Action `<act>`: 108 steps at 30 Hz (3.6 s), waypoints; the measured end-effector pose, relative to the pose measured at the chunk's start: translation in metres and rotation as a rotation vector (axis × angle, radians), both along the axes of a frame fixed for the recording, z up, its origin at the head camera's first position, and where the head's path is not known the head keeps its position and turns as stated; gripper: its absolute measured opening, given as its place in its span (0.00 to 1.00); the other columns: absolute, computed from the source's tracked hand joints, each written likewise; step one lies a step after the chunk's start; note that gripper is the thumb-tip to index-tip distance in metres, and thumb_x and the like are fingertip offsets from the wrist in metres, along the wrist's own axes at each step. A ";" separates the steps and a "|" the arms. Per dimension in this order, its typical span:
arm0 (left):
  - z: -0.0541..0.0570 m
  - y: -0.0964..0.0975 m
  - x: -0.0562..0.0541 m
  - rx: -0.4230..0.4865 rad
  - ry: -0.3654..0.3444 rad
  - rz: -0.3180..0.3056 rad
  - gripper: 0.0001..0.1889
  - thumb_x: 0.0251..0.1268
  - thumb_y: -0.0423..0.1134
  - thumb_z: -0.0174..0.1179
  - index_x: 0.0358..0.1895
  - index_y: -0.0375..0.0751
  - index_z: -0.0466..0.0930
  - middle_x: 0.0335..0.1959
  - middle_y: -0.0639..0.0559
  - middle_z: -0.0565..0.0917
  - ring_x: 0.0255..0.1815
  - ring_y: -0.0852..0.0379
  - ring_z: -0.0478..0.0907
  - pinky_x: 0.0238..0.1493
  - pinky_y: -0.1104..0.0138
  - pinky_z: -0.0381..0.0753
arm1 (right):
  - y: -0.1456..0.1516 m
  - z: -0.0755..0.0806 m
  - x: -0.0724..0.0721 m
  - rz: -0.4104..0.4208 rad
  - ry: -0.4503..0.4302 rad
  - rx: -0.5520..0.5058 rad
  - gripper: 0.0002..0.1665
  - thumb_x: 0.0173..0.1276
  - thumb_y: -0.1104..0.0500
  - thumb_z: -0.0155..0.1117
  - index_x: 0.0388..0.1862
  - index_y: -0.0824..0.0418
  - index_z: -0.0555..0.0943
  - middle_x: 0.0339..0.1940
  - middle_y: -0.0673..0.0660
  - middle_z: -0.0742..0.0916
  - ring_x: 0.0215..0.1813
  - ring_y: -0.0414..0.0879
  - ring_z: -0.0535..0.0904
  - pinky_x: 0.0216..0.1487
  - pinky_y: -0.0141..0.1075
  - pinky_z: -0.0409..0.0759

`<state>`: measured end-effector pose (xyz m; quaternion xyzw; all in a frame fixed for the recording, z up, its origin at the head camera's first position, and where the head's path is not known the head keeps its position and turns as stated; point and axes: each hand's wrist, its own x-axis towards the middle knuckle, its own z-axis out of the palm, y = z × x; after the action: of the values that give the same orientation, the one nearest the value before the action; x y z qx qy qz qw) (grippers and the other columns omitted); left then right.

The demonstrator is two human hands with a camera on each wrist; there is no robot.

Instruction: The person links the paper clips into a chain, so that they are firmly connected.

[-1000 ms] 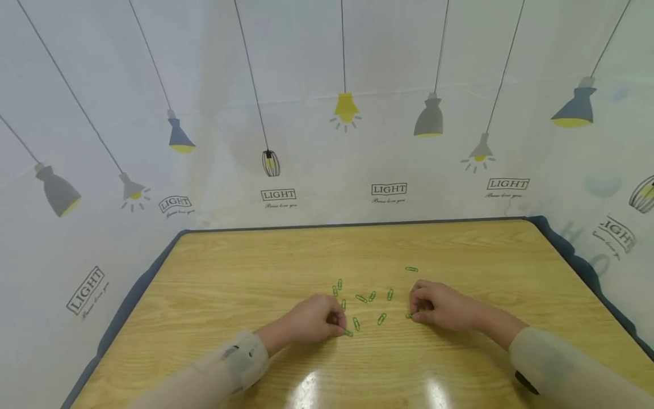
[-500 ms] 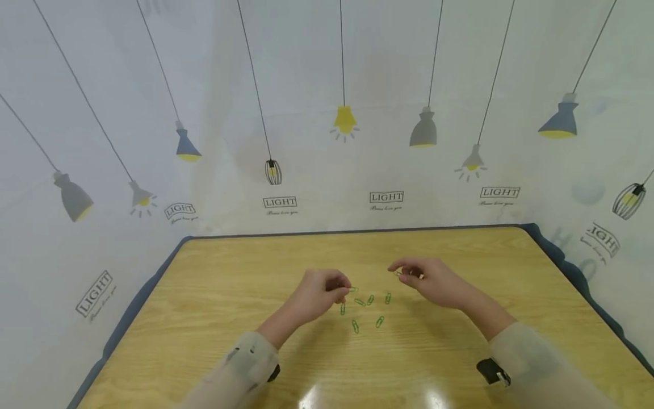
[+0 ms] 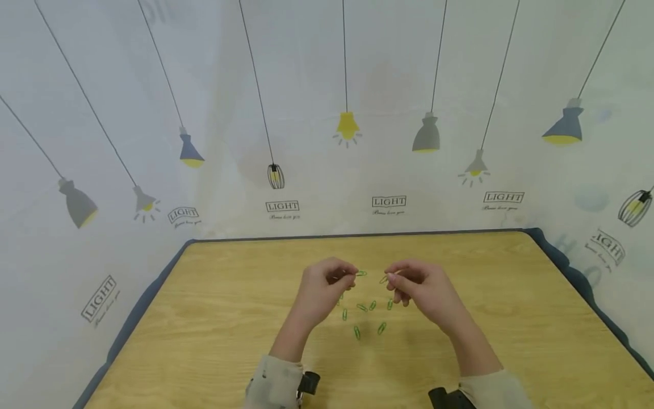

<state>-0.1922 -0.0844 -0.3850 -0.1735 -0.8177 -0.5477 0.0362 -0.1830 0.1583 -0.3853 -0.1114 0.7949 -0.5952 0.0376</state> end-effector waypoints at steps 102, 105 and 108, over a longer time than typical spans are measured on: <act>-0.033 0.002 0.028 -0.108 0.117 0.017 0.06 0.79 0.36 0.63 0.49 0.41 0.89 0.47 0.50 0.90 0.49 0.54 0.88 0.52 0.67 0.89 | -0.020 -0.029 0.022 -0.050 0.013 -0.018 0.12 0.78 0.65 0.66 0.54 0.69 0.87 0.42 0.60 0.90 0.40 0.42 0.87 0.46 0.36 0.91; -0.034 0.002 0.028 -0.113 0.115 0.016 0.06 0.79 0.36 0.63 0.49 0.41 0.89 0.46 0.50 0.90 0.48 0.55 0.88 0.52 0.67 0.89 | -0.020 -0.027 0.023 -0.048 0.025 0.018 0.10 0.78 0.66 0.65 0.53 0.68 0.87 0.42 0.60 0.90 0.39 0.43 0.87 0.45 0.35 0.90; -0.035 0.001 0.027 -0.117 0.100 0.010 0.06 0.79 0.36 0.64 0.49 0.41 0.89 0.46 0.51 0.91 0.48 0.56 0.88 0.52 0.67 0.89 | -0.021 -0.026 0.023 -0.054 0.028 0.043 0.09 0.78 0.65 0.66 0.52 0.67 0.87 0.40 0.61 0.89 0.38 0.43 0.86 0.42 0.33 0.89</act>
<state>-0.1648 -0.0833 -0.4201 -0.1985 -0.8462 -0.4895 0.0696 -0.1596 0.1374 -0.4111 -0.0971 0.8107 -0.5773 0.0127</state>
